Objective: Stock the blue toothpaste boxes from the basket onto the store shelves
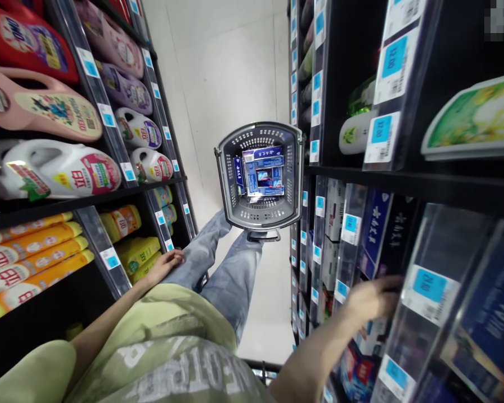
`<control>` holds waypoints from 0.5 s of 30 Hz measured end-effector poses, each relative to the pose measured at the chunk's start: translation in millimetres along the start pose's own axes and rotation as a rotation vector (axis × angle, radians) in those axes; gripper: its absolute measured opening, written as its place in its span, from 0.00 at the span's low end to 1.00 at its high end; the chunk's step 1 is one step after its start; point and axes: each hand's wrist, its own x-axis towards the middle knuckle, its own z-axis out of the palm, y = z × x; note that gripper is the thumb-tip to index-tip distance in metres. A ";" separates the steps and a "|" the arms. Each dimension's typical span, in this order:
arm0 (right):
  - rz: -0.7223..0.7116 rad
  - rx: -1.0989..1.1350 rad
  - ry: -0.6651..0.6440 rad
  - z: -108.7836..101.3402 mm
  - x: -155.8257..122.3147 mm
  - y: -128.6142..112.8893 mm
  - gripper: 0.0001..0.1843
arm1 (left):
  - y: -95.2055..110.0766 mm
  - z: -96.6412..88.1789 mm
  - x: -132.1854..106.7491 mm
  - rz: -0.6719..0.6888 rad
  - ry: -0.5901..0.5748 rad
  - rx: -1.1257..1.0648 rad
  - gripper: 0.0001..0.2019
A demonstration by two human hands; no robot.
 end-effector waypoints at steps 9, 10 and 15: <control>-0.019 0.471 -0.164 38.8 -109.2 -109.2 0.28 | 0.1 13.8 6.2 0.034 0.042 0.111 0.23; -0.068 0.502 -0.275 55.1 -112.2 -121.2 0.26 | -0.1 16.7 6.8 0.037 0.042 0.138 0.23; -0.220 0.457 -0.833 166.5 -100.4 -181.1 0.26 | 1.8 44.9 10.4 0.111 0.084 0.325 0.20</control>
